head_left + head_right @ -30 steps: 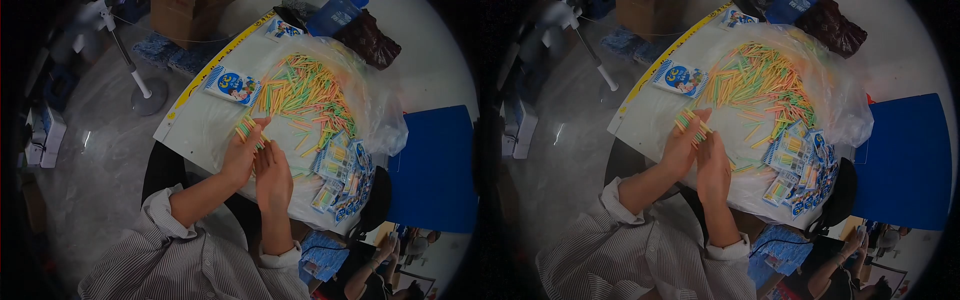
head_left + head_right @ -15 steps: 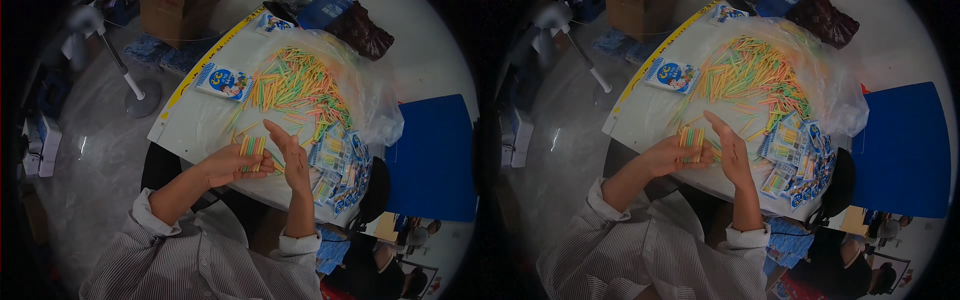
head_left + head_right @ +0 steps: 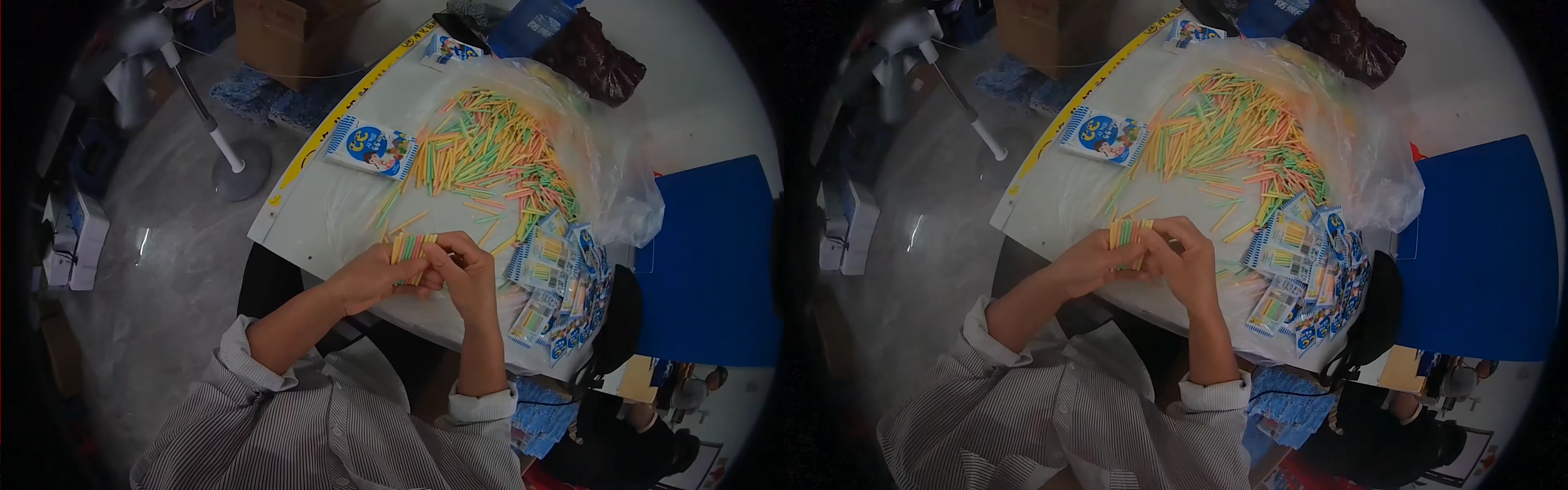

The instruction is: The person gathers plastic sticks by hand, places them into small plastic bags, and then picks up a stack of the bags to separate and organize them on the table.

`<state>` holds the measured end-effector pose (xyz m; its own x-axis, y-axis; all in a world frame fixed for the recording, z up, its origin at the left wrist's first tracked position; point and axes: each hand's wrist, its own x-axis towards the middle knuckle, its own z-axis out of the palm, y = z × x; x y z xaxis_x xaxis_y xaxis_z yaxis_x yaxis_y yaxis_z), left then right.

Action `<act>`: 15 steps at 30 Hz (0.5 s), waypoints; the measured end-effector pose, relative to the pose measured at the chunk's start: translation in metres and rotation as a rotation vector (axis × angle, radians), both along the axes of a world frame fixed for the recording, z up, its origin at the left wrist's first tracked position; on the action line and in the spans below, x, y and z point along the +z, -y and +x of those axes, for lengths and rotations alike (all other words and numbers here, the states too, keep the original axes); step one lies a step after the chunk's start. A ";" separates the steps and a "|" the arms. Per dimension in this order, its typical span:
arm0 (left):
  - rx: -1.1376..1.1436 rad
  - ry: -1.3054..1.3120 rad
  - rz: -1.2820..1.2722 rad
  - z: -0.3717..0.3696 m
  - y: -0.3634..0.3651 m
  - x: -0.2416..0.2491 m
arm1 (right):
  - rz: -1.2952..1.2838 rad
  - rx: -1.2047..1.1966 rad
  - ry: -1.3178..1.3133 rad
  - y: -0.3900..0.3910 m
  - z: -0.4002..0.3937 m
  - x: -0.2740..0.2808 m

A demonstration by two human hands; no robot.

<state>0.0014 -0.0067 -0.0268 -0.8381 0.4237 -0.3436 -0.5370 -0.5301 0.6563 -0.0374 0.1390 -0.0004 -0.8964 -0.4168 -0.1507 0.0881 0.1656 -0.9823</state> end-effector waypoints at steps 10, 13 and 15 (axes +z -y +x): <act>0.043 -0.035 -0.028 0.003 0.012 -0.011 | -0.148 -0.208 -0.071 0.022 0.004 -0.012; 0.049 -0.037 -0.005 0.006 0.021 -0.008 | -0.099 -0.188 -0.065 0.033 0.009 -0.008; 0.032 -0.040 -0.021 0.010 0.030 -0.006 | -0.126 -0.193 -0.062 0.040 0.014 -0.007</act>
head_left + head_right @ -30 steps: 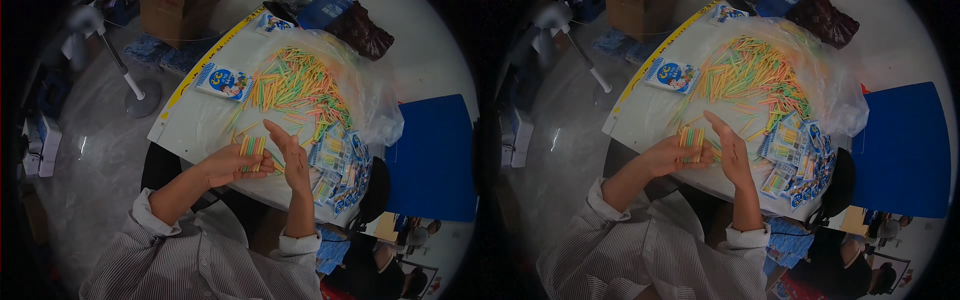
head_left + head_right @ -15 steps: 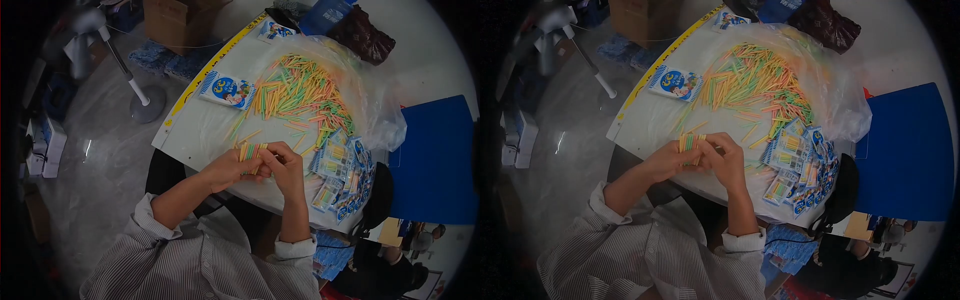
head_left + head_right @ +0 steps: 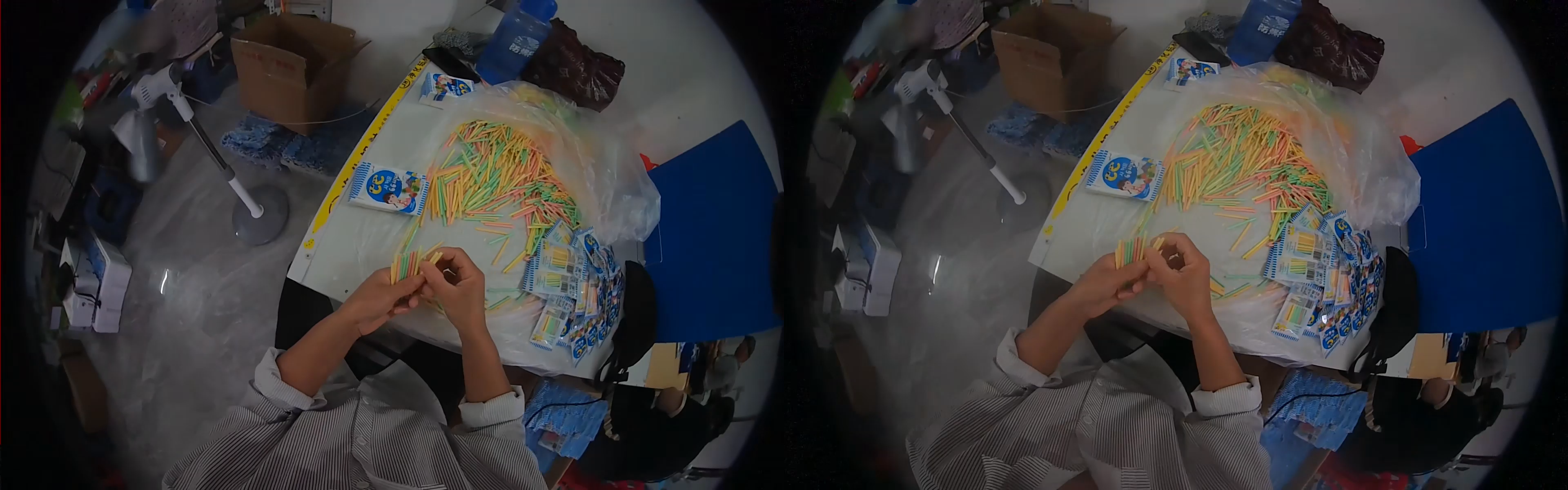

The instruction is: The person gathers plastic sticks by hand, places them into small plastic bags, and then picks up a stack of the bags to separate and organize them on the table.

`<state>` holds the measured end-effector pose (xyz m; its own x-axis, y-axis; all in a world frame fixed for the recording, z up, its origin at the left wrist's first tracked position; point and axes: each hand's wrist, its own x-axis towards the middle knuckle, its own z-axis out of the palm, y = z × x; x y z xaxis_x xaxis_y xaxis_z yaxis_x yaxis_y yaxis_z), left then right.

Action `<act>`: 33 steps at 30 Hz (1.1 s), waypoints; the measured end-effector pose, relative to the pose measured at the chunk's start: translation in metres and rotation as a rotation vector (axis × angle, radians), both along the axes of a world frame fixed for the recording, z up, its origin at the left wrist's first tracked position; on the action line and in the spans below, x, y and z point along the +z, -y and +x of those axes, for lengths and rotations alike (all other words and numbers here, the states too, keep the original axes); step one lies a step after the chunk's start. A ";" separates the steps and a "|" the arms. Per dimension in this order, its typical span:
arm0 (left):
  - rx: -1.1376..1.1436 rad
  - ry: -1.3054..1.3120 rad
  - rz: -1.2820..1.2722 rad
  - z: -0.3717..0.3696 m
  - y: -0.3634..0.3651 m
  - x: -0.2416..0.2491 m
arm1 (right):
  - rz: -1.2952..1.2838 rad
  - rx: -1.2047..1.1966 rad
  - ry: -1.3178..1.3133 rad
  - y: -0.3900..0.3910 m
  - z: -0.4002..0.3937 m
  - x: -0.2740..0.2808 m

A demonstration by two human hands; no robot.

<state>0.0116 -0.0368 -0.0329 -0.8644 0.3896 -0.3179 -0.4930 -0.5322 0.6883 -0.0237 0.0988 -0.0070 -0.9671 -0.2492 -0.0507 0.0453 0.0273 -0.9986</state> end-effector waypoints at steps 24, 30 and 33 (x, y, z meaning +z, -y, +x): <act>-0.200 -0.321 -0.365 0.010 0.068 0.021 | -0.148 -0.083 -0.061 0.059 0.040 0.013; -0.115 -0.233 -0.225 0.019 0.063 0.019 | -0.197 -0.135 -0.061 0.060 0.044 0.005; -0.103 -0.182 -0.141 0.021 0.062 0.023 | -0.198 -0.129 -0.062 0.059 0.048 0.007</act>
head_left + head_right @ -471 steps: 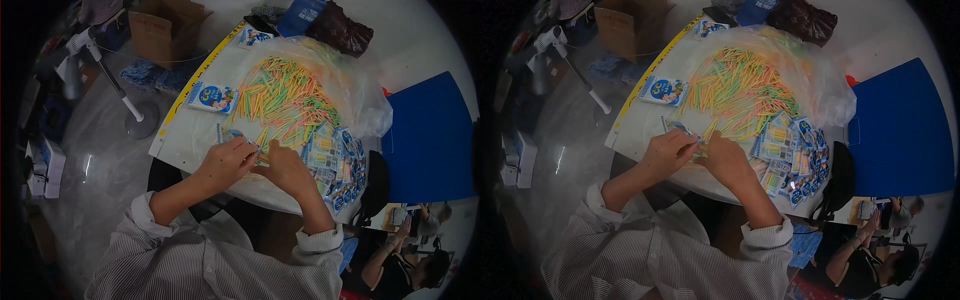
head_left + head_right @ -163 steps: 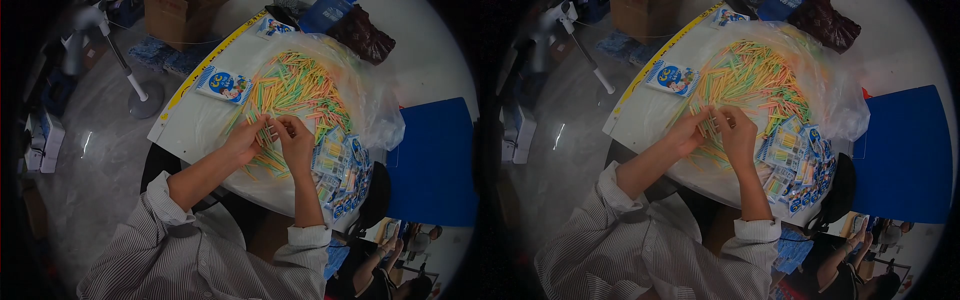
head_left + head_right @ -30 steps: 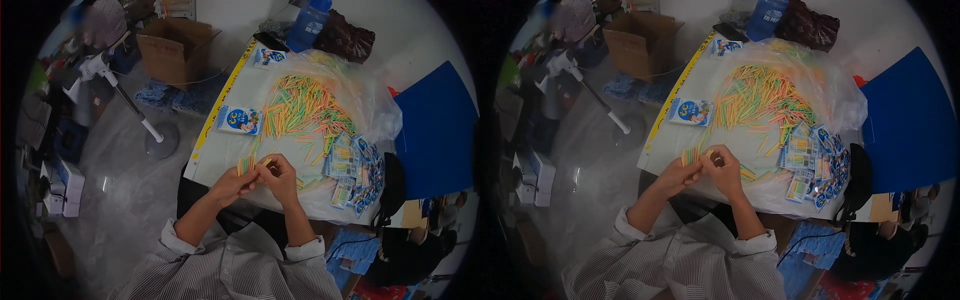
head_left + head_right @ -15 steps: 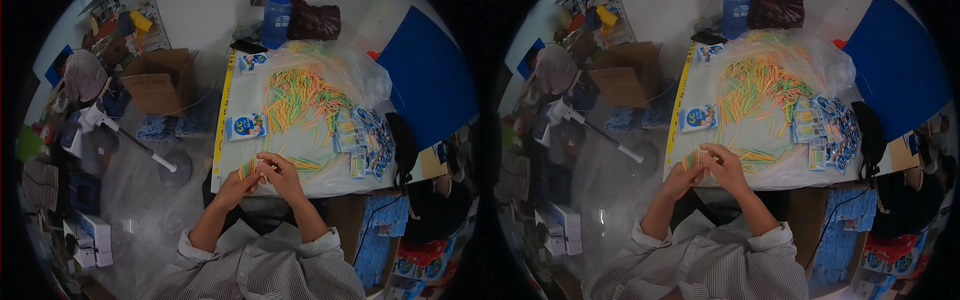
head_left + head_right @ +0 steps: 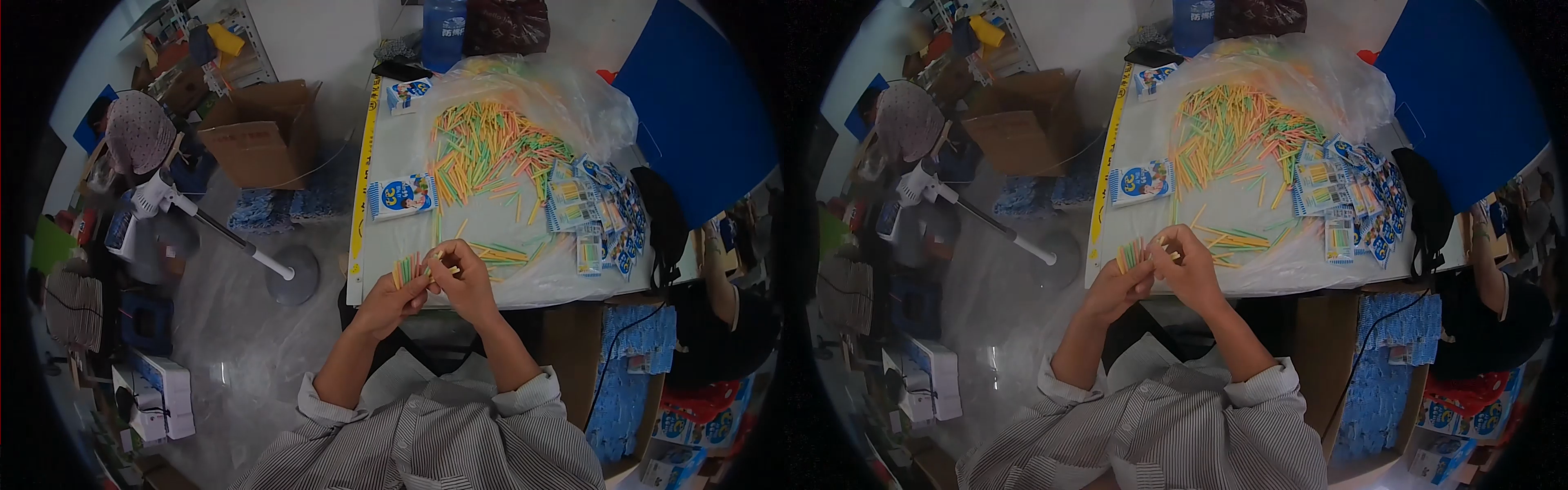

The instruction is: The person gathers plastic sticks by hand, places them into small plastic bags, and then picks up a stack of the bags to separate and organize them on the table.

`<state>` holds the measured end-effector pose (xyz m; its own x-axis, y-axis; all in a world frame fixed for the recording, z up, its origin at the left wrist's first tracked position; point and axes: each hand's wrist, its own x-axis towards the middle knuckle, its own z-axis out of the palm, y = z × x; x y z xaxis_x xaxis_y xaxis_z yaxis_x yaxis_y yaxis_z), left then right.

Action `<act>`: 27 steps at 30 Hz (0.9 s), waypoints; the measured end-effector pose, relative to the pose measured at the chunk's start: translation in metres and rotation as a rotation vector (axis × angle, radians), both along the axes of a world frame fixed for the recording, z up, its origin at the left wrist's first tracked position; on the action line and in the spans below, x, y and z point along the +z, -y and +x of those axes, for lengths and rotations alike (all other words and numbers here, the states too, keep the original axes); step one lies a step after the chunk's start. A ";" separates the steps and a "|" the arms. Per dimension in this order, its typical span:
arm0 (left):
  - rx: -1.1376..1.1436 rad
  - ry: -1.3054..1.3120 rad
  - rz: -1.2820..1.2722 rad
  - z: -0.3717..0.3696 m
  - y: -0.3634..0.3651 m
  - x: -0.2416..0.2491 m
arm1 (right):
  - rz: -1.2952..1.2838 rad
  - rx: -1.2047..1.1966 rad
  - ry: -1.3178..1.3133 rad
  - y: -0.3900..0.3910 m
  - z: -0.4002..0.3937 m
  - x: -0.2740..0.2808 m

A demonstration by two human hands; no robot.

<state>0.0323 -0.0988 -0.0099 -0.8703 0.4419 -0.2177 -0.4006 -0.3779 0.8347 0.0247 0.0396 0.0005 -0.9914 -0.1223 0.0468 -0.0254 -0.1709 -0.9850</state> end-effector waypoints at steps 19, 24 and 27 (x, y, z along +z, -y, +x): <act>-0.100 0.095 0.015 -0.003 -0.006 -0.006 | -0.031 0.039 -0.034 -0.016 -0.001 -0.008; -0.115 0.113 0.017 -0.003 -0.007 -0.004 | 0.044 0.137 -0.031 -0.021 -0.005 -0.005; -0.118 0.094 -0.026 -0.003 -0.008 -0.006 | 0.142 0.182 -0.113 -0.022 -0.007 -0.011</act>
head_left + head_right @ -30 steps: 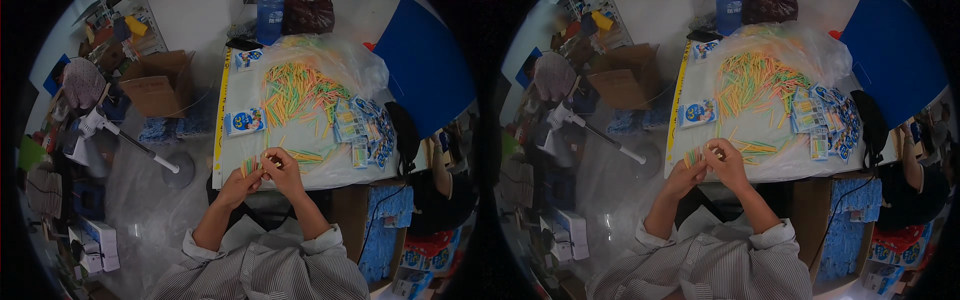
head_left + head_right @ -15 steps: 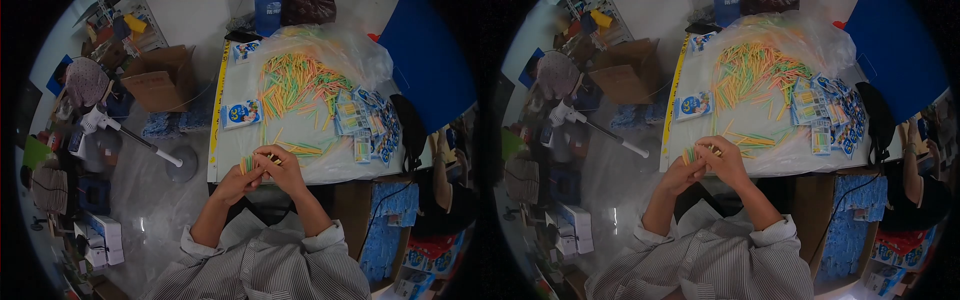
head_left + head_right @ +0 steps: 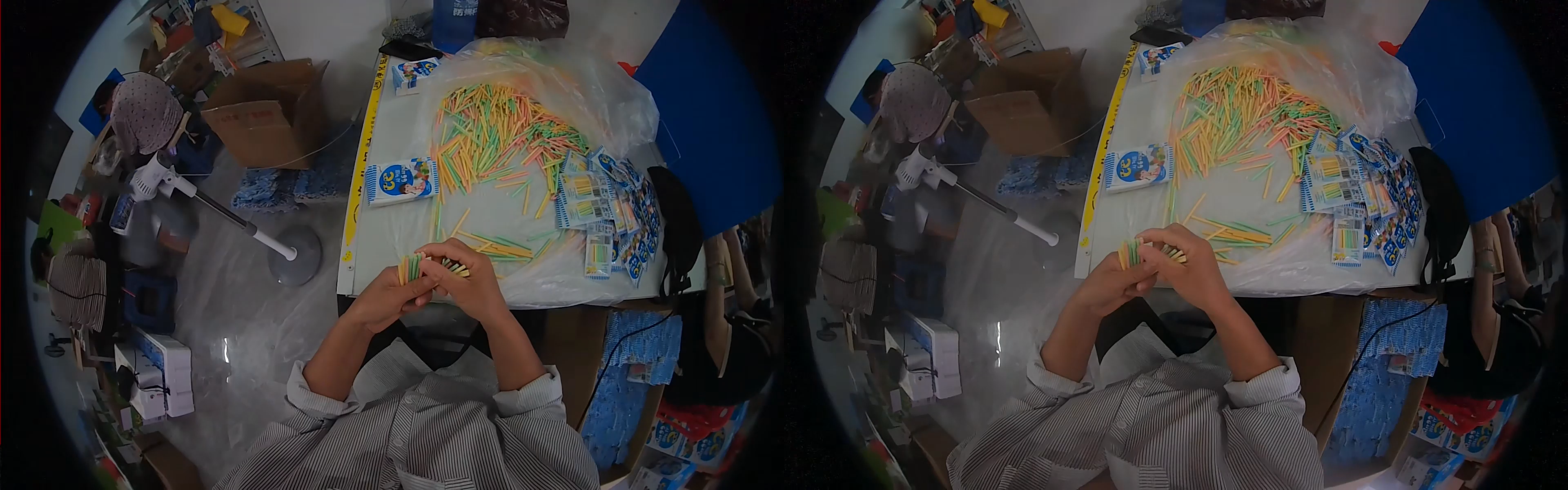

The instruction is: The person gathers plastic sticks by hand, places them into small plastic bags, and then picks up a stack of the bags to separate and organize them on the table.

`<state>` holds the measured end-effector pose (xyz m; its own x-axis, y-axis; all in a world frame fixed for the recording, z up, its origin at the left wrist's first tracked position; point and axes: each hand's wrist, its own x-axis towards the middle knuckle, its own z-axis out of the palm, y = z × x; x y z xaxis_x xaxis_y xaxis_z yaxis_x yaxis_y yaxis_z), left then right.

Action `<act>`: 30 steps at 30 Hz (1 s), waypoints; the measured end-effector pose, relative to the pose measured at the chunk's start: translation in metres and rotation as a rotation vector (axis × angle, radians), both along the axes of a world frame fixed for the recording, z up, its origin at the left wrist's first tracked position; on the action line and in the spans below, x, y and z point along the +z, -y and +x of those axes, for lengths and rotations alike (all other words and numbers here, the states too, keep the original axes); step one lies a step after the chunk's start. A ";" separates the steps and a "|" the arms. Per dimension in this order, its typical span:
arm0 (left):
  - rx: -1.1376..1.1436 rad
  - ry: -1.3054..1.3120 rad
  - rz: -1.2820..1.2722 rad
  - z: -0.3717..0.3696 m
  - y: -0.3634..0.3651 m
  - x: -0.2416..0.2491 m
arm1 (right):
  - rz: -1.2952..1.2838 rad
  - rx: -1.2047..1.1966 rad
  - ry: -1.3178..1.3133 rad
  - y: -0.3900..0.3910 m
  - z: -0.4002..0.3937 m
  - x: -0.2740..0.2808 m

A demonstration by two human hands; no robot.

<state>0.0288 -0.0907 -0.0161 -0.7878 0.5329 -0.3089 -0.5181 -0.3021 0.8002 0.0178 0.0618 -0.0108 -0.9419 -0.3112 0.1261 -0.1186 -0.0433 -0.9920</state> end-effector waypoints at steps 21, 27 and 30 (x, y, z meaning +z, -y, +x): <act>-0.027 -0.018 0.071 0.007 0.006 -0.003 | -0.009 -0.026 0.153 0.011 0.011 0.021; -0.008 -0.005 0.035 0.008 0.006 0.000 | -0.001 -0.060 0.104 0.010 0.010 0.006; -0.041 0.029 0.063 0.006 0.008 -0.001 | -0.005 -0.081 0.046 0.010 0.009 0.002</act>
<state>0.0346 -0.0988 -0.0174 -0.7561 0.5837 -0.2958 -0.5537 -0.3298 0.7646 0.0271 0.0516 -0.0086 -0.9688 -0.2331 0.0839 -0.0765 -0.0408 -0.9962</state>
